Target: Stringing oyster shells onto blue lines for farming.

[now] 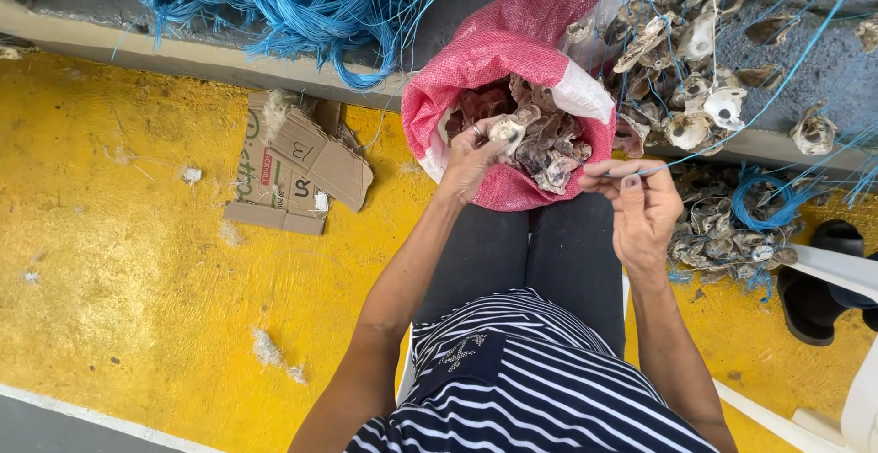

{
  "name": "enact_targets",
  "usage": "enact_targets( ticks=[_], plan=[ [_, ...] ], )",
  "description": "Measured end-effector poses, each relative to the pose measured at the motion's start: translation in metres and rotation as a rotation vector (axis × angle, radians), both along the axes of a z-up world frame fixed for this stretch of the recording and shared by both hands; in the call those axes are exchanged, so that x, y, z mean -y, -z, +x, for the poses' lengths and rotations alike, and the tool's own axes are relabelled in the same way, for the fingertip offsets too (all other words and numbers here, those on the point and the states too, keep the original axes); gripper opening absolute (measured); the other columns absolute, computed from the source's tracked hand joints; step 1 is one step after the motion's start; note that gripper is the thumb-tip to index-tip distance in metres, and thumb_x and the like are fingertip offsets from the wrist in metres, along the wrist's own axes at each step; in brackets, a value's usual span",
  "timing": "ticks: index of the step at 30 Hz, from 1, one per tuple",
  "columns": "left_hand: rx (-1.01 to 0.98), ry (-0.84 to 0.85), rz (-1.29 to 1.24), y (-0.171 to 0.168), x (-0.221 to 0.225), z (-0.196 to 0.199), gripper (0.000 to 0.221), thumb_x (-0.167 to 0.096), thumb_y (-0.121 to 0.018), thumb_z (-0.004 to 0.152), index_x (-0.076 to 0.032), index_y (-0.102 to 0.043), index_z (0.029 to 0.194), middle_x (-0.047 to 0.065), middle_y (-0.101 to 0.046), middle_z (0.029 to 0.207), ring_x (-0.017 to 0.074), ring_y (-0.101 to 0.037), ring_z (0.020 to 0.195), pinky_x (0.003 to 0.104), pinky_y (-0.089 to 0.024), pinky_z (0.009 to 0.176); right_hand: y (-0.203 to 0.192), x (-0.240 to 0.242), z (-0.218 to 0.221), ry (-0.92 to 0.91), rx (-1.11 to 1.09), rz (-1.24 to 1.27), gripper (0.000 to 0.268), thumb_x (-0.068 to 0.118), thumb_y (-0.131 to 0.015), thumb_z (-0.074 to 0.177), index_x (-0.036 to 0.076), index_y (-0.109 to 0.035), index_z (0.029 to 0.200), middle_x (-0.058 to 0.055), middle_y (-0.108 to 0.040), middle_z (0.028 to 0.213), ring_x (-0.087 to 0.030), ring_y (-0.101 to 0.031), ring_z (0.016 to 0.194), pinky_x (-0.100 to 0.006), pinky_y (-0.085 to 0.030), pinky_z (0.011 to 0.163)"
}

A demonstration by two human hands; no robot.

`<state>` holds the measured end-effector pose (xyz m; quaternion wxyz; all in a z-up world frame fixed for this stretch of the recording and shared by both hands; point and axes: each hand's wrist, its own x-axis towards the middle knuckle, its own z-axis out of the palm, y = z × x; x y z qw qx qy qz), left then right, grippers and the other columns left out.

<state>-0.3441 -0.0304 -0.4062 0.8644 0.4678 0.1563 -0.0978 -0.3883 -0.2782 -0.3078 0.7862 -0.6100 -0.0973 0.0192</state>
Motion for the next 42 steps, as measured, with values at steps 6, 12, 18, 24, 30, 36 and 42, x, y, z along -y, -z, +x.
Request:
enact_targets(
  ticks=[6, 12, 18, 24, 30, 36, 42],
  plan=[
    [0.160, 0.022, 0.136, 0.005, 0.015, -0.009, 0.029, -0.001, -0.072, 0.100, 0.003, -0.072, 0.128, 0.011, -0.075, 0.103, 0.0085, -0.060, 0.073, 0.021, -0.051, 0.063, -0.005, -0.020, 0.006, -0.039, -0.002, 0.234, 0.015, 0.014, -0.050, 0.116, -0.001, -0.053, 0.119, -0.025, -0.069, 0.118, -0.027, -0.072, 0.099, -0.041, -0.061, 0.096],
    [0.296, 0.009, 0.144, -0.055, 0.023, -0.013, 0.032, -0.005, -0.071, 0.096, -0.001, -0.066, 0.127, 0.007, -0.075, 0.107, 0.0086, -0.071, 0.094, 0.024, -0.062, 0.085, -0.001, -0.032, 0.010, -0.076, -0.007, 0.260, 0.015, 0.014, -0.050, 0.116, 0.000, -0.054, 0.119, -0.024, -0.069, 0.118, -0.028, -0.072, 0.104, -0.043, -0.061, 0.100],
    [0.391, -0.009, 0.351, -0.061, 0.030, -0.018, 0.025, -0.005, -0.073, 0.096, 0.000, -0.066, 0.119, 0.006, -0.072, 0.104, 0.0099, -0.070, 0.095, 0.024, -0.061, 0.085, 0.006, -0.035, 0.014, -0.072, -0.008, 0.240, 0.015, 0.013, -0.050, 0.116, -0.001, -0.054, 0.120, -0.024, -0.069, 0.119, -0.028, -0.072, 0.105, -0.042, -0.061, 0.099],
    [0.393, 0.004, 0.343, -0.057, 0.031, -0.020, 0.026, -0.005, -0.073, 0.096, -0.001, -0.067, 0.120, 0.006, -0.072, 0.104, 0.0099, -0.070, 0.095, 0.024, -0.061, 0.085, 0.004, -0.031, 0.016, -0.034, 0.006, 0.240, 0.015, 0.014, -0.049, 0.116, -0.001, -0.053, 0.119, -0.024, -0.069, 0.119, -0.028, -0.072, 0.105, -0.041, -0.061, 0.100],
    [0.397, 0.050, 0.357, -0.059, 0.031, -0.021, 0.027, -0.006, -0.073, 0.095, -0.001, -0.067, 0.122, 0.007, -0.074, 0.104, 0.0105, -0.072, 0.095, 0.024, -0.062, 0.084, -0.002, -0.030, 0.017, -0.004, 0.016, 0.243, 0.014, 0.013, -0.048, 0.116, 0.000, -0.052, 0.118, -0.024, -0.068, 0.119, -0.028, -0.072, 0.106, -0.042, -0.062, 0.101],
    [0.365, 0.068, 0.349, -0.063, 0.033, -0.022, 0.029, -0.005, -0.073, 0.096, 0.000, -0.068, 0.124, 0.009, -0.076, 0.104, 0.0114, -0.073, 0.093, 0.025, -0.062, 0.083, 0.005, -0.029, 0.014, 0.012, 0.031, 0.229, 0.014, 0.012, -0.048, 0.116, -0.001, -0.052, 0.118, -0.024, -0.068, 0.119, -0.028, -0.072, 0.106, -0.043, -0.062, 0.100],
    [0.342, 0.091, 0.311, -0.063, 0.033, -0.022, 0.030, -0.005, -0.072, 0.096, 0.000, -0.067, 0.125, 0.009, -0.075, 0.105, 0.0117, -0.074, 0.095, 0.026, -0.064, 0.084, 0.003, -0.029, 0.014, 0.023, 0.027, 0.226, 0.013, 0.012, -0.048, 0.116, 0.000, -0.051, 0.118, -0.024, -0.067, 0.120, -0.029, -0.072, 0.108, -0.043, -0.062, 0.101]
  ],
)
